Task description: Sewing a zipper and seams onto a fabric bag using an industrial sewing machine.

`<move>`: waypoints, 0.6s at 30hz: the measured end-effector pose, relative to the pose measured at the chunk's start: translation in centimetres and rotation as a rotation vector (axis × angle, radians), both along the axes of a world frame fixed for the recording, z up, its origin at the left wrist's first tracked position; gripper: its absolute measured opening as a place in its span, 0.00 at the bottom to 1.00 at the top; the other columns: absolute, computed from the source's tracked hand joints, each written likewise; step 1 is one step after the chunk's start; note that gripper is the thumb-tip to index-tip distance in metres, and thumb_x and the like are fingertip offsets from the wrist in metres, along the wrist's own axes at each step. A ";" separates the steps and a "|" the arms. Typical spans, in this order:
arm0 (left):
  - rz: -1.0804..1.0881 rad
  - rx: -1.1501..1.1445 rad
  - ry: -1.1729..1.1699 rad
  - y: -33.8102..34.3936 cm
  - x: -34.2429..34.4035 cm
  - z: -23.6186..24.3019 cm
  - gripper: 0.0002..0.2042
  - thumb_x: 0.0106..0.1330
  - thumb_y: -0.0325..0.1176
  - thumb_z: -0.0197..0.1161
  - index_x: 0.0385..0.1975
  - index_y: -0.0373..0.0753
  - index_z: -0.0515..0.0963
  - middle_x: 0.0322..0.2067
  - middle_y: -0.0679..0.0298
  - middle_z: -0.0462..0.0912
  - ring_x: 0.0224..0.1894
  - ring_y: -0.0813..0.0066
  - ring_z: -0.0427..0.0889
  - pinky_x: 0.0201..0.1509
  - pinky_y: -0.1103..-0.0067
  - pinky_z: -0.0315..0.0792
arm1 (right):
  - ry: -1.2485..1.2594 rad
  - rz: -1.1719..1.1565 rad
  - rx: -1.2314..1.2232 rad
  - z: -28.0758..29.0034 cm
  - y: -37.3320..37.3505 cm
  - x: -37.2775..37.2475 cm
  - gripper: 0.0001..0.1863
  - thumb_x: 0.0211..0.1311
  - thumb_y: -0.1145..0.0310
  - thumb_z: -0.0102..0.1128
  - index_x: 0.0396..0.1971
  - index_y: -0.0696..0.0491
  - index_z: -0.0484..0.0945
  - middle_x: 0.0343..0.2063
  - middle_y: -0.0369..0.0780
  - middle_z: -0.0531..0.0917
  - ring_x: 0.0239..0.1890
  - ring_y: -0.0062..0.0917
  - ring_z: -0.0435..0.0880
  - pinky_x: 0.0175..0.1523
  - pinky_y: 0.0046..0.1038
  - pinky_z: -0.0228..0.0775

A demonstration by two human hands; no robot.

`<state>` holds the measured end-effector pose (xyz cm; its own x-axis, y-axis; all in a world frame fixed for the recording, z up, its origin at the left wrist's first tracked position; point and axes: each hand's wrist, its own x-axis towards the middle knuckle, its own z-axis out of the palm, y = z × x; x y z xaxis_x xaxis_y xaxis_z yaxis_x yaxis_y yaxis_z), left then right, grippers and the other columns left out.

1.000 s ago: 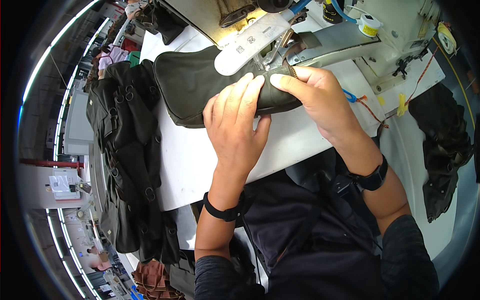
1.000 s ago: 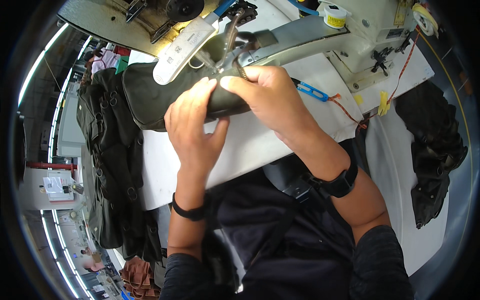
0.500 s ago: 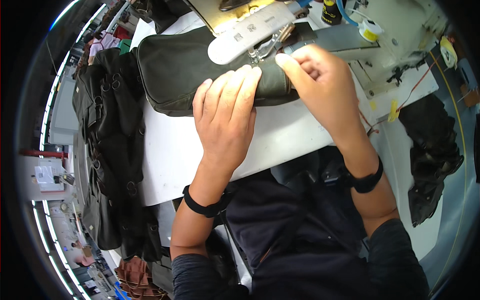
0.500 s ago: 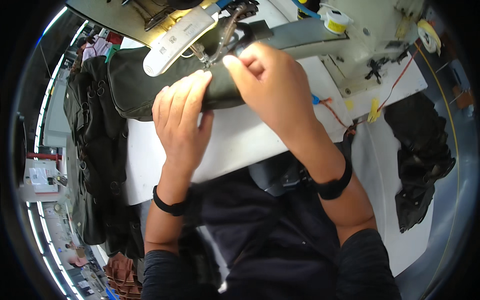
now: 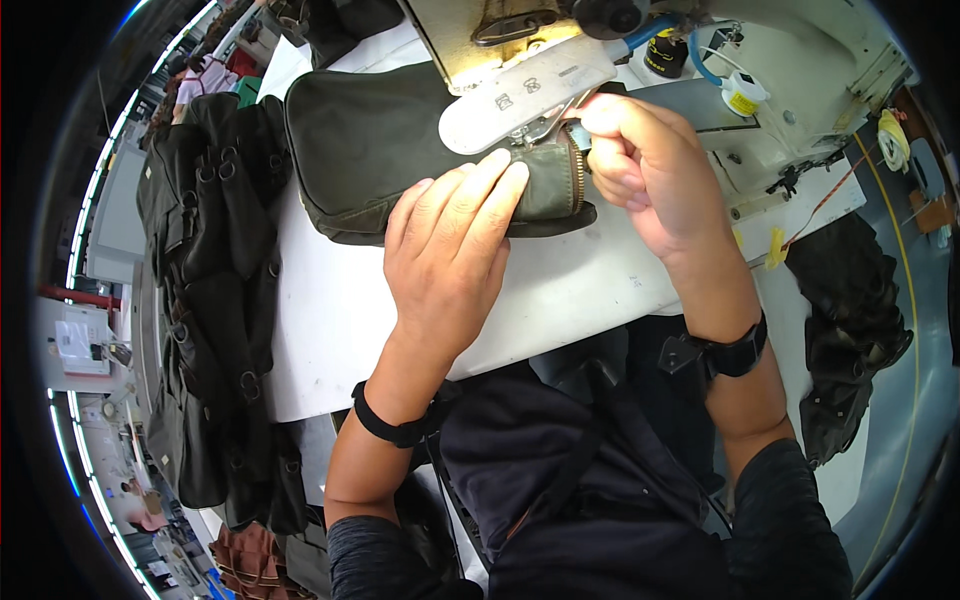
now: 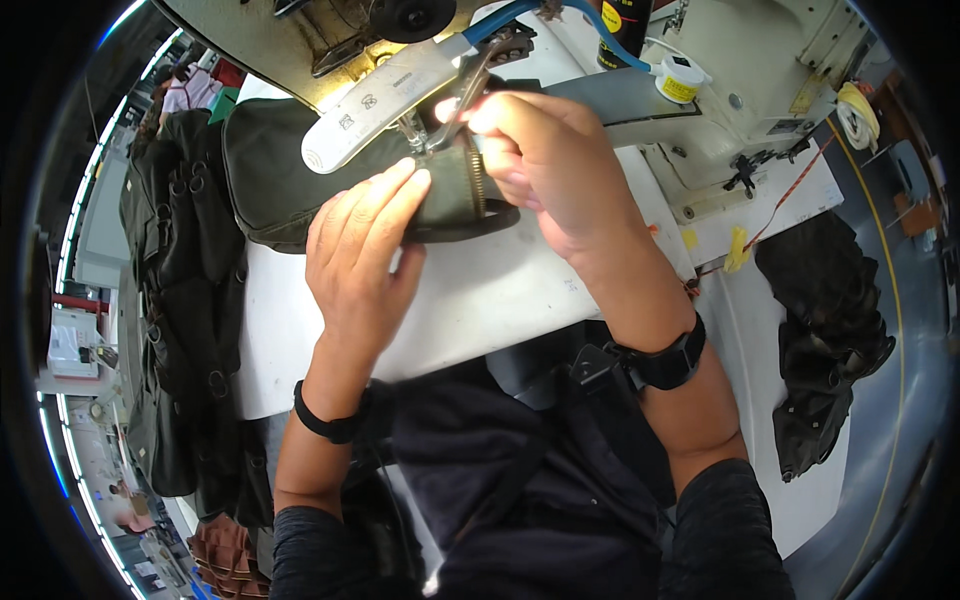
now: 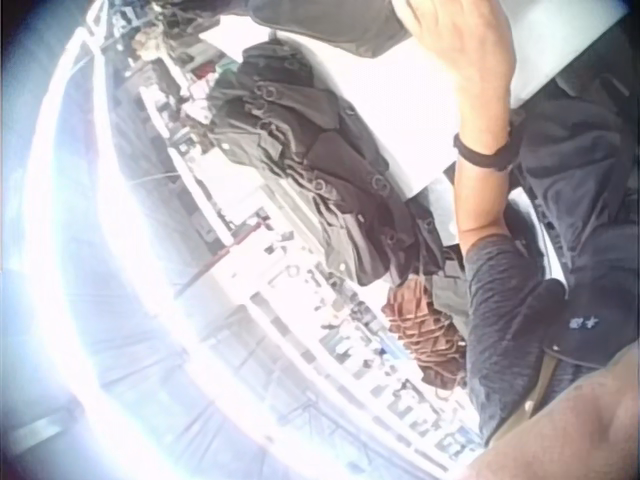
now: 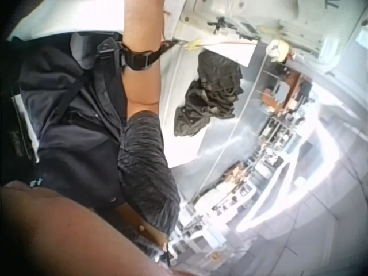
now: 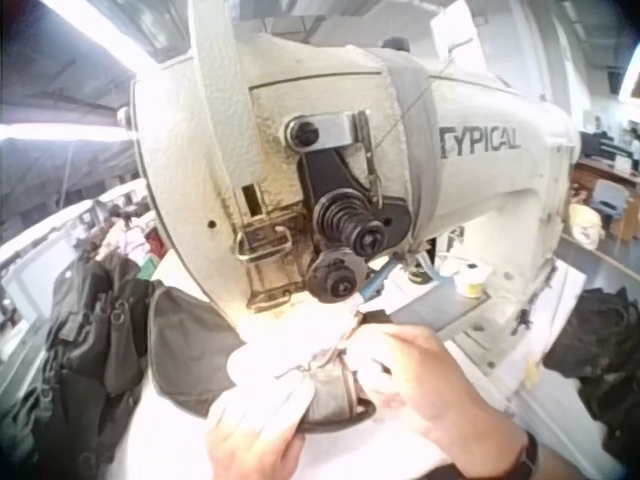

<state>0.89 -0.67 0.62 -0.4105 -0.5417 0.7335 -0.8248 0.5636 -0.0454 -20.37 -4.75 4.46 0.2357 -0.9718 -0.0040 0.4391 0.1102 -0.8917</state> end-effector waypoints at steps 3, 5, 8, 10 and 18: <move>-0.059 -0.011 -0.015 -0.7 0.8 0.1 0.25 0.51 0.21 0.68 0.54 0.45 0.84 0.55 0.68 0.85 0.55 0.69 0.81 0.62 0.68 0.73 | -0.009 -0.024 -0.011 -0.4 -0.4 0.4 0.17 0.72 0.67 0.51 0.19 0.50 0.70 0.09 0.28 0.63 0.11 0.12 0.54 0.19 0.21 0.45; -0.103 -0.020 -0.070 -1.1 1.5 0.2 0.25 0.52 0.21 0.67 0.53 0.45 0.84 0.55 0.69 0.85 0.55 0.69 0.81 0.62 0.68 0.73 | -0.029 -0.044 -0.019 -0.4 -0.5 0.5 0.18 0.72 0.68 0.49 0.18 0.50 0.70 0.09 0.27 0.61 0.11 0.13 0.53 0.19 0.21 0.46; -0.096 -0.015 -0.086 -1.2 1.7 -0.1 0.26 0.51 0.21 0.66 0.53 0.45 0.84 0.55 0.70 0.85 0.55 0.69 0.81 0.63 0.68 0.72 | -0.104 0.020 0.023 -0.1 -0.4 0.3 0.18 0.73 0.68 0.47 0.19 0.52 0.73 0.08 0.27 0.59 0.11 0.13 0.51 0.19 0.21 0.46; -0.085 -0.023 -0.088 -1.1 1.7 -0.2 0.26 0.50 0.20 0.66 0.54 0.45 0.84 0.55 0.70 0.85 0.55 0.69 0.81 0.63 0.68 0.72 | -0.175 0.026 0.015 0.2 -0.2 -0.1 0.17 0.73 0.68 0.47 0.21 0.54 0.75 0.08 0.26 0.58 0.11 0.13 0.50 0.19 0.21 0.46; -0.062 0.007 -0.031 -0.5 0.4 0.6 0.28 0.46 0.21 0.67 0.53 0.43 0.84 0.54 0.66 0.85 0.54 0.67 0.82 0.61 0.69 0.72 | 0.798 -0.466 -0.971 -2.1 0.9 1.0 0.10 0.64 0.73 0.59 0.40 0.56 0.87 0.25 0.35 0.77 0.27 0.22 0.75 0.34 0.26 0.69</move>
